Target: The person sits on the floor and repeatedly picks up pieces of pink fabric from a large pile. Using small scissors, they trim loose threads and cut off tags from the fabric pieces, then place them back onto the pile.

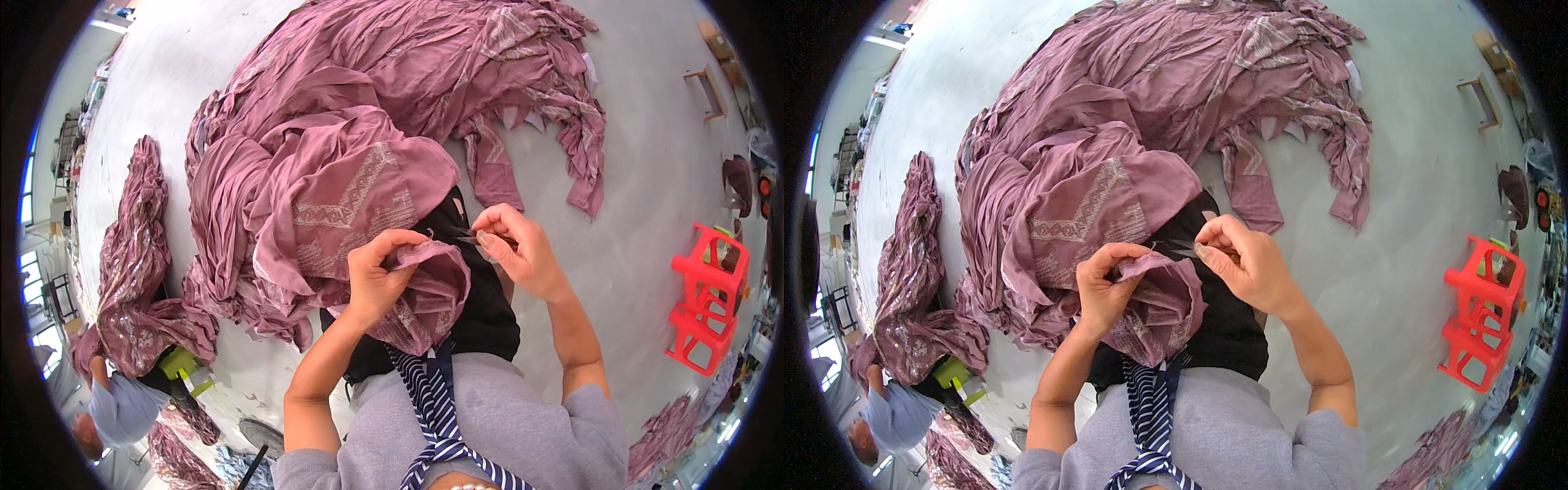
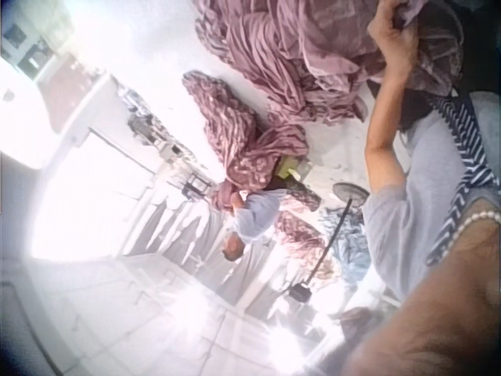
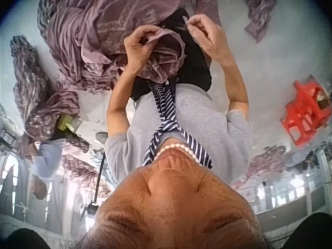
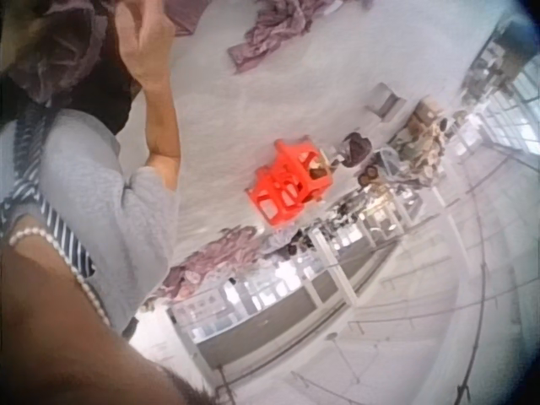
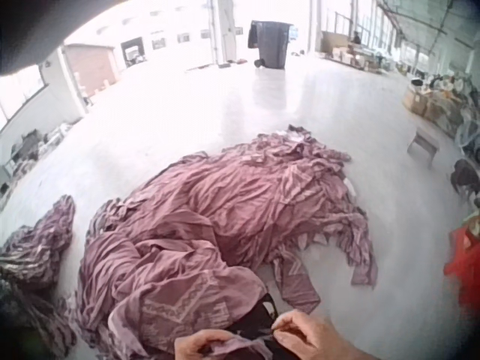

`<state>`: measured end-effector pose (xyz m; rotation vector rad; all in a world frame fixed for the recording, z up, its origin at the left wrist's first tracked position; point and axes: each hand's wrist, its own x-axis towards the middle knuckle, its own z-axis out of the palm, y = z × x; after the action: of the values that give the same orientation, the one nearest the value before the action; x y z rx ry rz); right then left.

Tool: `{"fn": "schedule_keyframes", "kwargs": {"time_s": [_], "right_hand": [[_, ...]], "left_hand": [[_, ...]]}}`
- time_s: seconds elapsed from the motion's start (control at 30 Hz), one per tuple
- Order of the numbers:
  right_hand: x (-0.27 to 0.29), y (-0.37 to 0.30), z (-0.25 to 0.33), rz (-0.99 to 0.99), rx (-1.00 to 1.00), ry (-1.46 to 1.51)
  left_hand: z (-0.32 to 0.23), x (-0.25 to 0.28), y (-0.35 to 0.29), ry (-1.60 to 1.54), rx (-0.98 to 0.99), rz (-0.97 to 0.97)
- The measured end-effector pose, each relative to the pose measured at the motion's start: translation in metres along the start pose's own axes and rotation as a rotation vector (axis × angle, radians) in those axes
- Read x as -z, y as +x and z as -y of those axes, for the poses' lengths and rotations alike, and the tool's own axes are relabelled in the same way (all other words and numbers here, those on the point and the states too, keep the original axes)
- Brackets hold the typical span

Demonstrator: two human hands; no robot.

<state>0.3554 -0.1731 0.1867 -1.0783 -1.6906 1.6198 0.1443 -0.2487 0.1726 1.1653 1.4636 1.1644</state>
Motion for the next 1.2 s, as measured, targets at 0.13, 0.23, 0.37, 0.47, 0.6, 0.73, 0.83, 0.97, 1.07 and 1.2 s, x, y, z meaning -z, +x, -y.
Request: {"fn": "schedule_keyframes", "kwargs": {"time_s": [0.13,0.23,0.37,0.47,0.6,0.73,0.83,0.97,1.07,1.2], "right_hand": [[0.009,0.006,0.007,0.199,-0.112,0.021],[0.012,0.008,0.013,0.271,-0.175,0.014],[0.007,0.010,0.012,0.290,-0.131,0.001],[0.000,0.010,0.011,0.247,-0.056,-0.052],[-0.006,0.009,0.011,0.196,0.046,-0.123],[-0.007,0.010,0.013,0.115,0.087,-0.216],[-0.004,0.009,0.006,-0.039,-0.072,0.295],[-0.019,0.000,-0.012,-0.034,-0.019,0.407],[-0.025,-0.004,-0.005,0.028,-0.075,0.334],[-0.034,0.002,0.007,0.080,-0.089,0.168]], "left_hand": [[-0.009,0.004,0.001,0.033,-0.017,0.077],[-0.007,0.005,0.001,-0.013,-0.025,0.095],[-0.009,0.006,0.000,-0.033,-0.049,0.127],[-0.013,0.006,-0.002,-0.023,-0.038,0.135],[-0.017,0.006,-0.003,-0.010,0.004,0.115],[-0.013,0.010,-0.003,0.033,-0.057,0.112],[-0.003,0.015,-0.007,-0.053,-0.005,0.093],[0.018,0.022,-0.014,-0.612,0.170,-0.016],[0.015,0.026,-0.014,-0.807,0.207,-0.028],[0.017,0.030,-0.015,-0.850,0.225,-0.031]]}}
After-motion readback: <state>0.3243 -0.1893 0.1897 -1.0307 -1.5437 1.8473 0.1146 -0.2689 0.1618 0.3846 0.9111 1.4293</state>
